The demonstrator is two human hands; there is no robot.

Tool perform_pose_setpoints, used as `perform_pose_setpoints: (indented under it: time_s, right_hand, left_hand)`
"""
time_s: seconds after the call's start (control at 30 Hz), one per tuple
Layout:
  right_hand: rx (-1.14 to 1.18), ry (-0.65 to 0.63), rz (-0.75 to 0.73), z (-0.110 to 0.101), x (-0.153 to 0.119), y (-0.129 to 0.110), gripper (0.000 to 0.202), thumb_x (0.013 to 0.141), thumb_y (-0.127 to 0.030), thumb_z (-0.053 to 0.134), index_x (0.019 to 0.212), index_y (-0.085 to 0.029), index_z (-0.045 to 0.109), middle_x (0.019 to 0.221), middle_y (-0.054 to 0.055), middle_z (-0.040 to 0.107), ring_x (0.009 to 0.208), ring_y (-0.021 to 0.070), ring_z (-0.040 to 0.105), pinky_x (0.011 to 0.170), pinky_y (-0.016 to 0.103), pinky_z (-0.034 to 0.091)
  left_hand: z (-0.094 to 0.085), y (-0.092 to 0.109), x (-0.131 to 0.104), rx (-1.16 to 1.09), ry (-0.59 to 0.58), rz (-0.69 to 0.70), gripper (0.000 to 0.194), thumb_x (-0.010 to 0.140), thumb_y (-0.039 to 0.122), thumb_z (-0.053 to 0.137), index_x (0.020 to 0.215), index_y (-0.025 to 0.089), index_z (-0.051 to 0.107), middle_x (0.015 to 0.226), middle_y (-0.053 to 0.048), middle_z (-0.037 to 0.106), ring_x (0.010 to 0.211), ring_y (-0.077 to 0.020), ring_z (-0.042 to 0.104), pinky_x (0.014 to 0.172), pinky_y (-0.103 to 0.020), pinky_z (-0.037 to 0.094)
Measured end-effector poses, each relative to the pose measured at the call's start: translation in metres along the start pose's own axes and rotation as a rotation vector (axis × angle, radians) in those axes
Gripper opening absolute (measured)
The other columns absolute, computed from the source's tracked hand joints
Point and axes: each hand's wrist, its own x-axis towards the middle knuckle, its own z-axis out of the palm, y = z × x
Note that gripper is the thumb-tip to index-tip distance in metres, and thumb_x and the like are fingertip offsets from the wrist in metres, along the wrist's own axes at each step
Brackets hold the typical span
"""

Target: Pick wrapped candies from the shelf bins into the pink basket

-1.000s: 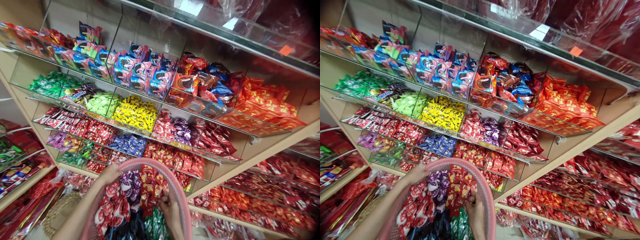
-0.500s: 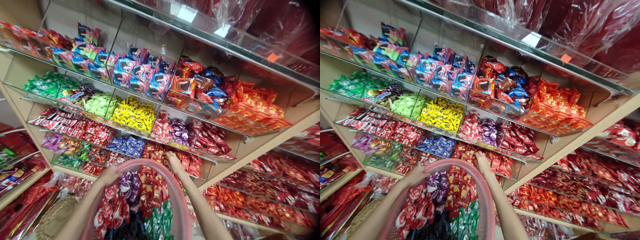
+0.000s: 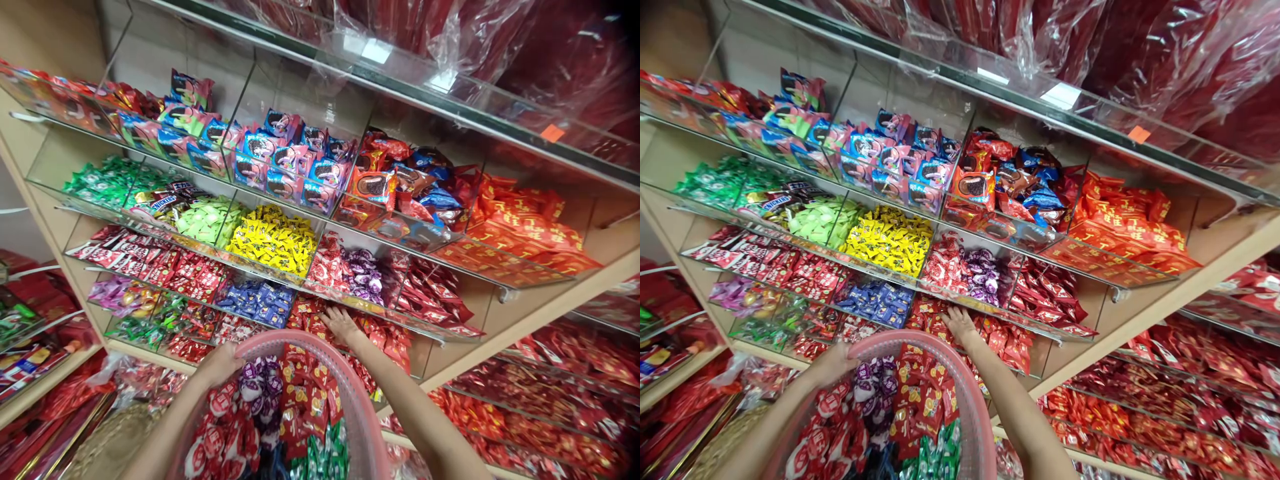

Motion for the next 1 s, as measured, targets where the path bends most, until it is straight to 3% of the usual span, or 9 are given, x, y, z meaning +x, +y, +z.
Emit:
perform_pose_setpoints:
  time_s: [0.23, 0.4, 0.57, 0.7, 0.87, 1.0]
  right_hand:
    - [0.112, -0.055, -0.017, -0.007, -0.004, -0.002, 0.087, 0.057, -0.022, 0.071, 0.132, -0.022, 0.027, 0.137, 0.013, 0.027, 0.126, 0.0292, 0.019, 0.100, 0.042, 0.013]
    - [0.240, -0.137, 0.031, -0.018, 0.004, 0.004, 0.071, 0.057, -0.012, 0.067, 0.122, -0.021, 0.043, 0.133, 0.012, 0.032, 0.124, 0.0297, 0.022, 0.098, 0.043, 0.017]
    - [0.324, -0.105, 0.013, -0.020, 0.011, 0.004, 0.051, 0.066, -0.028, 0.061, 0.116, -0.027, 0.047, 0.122, 0.005, 0.044, 0.113, 0.0224, 0.038, 0.091, 0.034, 0.029]
    - [0.350, -0.087, 0.010, -0.015, 0.015, 0.000, 0.053, 0.060, -0.033, 0.067, 0.109, -0.027, 0.050, 0.116, 0.004, 0.048, 0.108, 0.0229, 0.041, 0.086, 0.033, 0.032]
    - [0.331, -0.030, -0.027, -0.010, 0.009, -0.001, 0.049, 0.065, -0.034, 0.063, 0.110, -0.023, 0.049, 0.116, 0.009, 0.047, 0.110, 0.0260, 0.039, 0.088, 0.038, 0.031]
    - [0.315, 0.002, -0.070, -0.004, 0.003, -0.001, 0.058, 0.070, -0.037, 0.059, 0.123, -0.023, 0.039, 0.129, 0.012, 0.037, 0.121, 0.0269, 0.029, 0.097, 0.042, 0.021]
  left_hand:
    - [-0.002, 0.003, -0.002, 0.002, -0.006, 0.004, 0.021, 0.068, 0.034, 0.043, 0.069, 0.014, 0.051, 0.057, 0.001, 0.049, 0.053, -0.0101, 0.047, 0.048, -0.018, 0.026]
    - [-0.004, 0.006, -0.004, -0.017, -0.021, 0.000, 0.020, 0.068, 0.033, 0.044, 0.066, 0.014, 0.050, 0.056, 0.001, 0.047, 0.054, -0.0093, 0.046, 0.048, -0.017, 0.025]
    - [-0.003, 0.004, -0.003, -0.035, -0.014, -0.013, 0.021, 0.067, 0.034, 0.045, 0.068, 0.014, 0.051, 0.057, 0.001, 0.048, 0.054, -0.0102, 0.045, 0.050, -0.018, 0.026]
    - [-0.002, 0.002, -0.002, -0.061, -0.018, -0.012, 0.022, 0.067, 0.034, 0.046, 0.068, 0.013, 0.052, 0.057, 0.001, 0.047, 0.055, -0.0102, 0.044, 0.051, -0.018, 0.026]
    - [-0.003, 0.003, -0.003, -0.048, -0.027, 0.007, 0.021, 0.068, 0.034, 0.044, 0.068, 0.014, 0.050, 0.057, 0.002, 0.046, 0.054, -0.0096, 0.043, 0.052, -0.018, 0.027]
    - [-0.005, 0.005, -0.005, -0.030, -0.025, -0.019, 0.023, 0.068, 0.035, 0.044, 0.069, 0.014, 0.051, 0.059, 0.001, 0.048, 0.056, -0.0099, 0.044, 0.051, -0.018, 0.027]
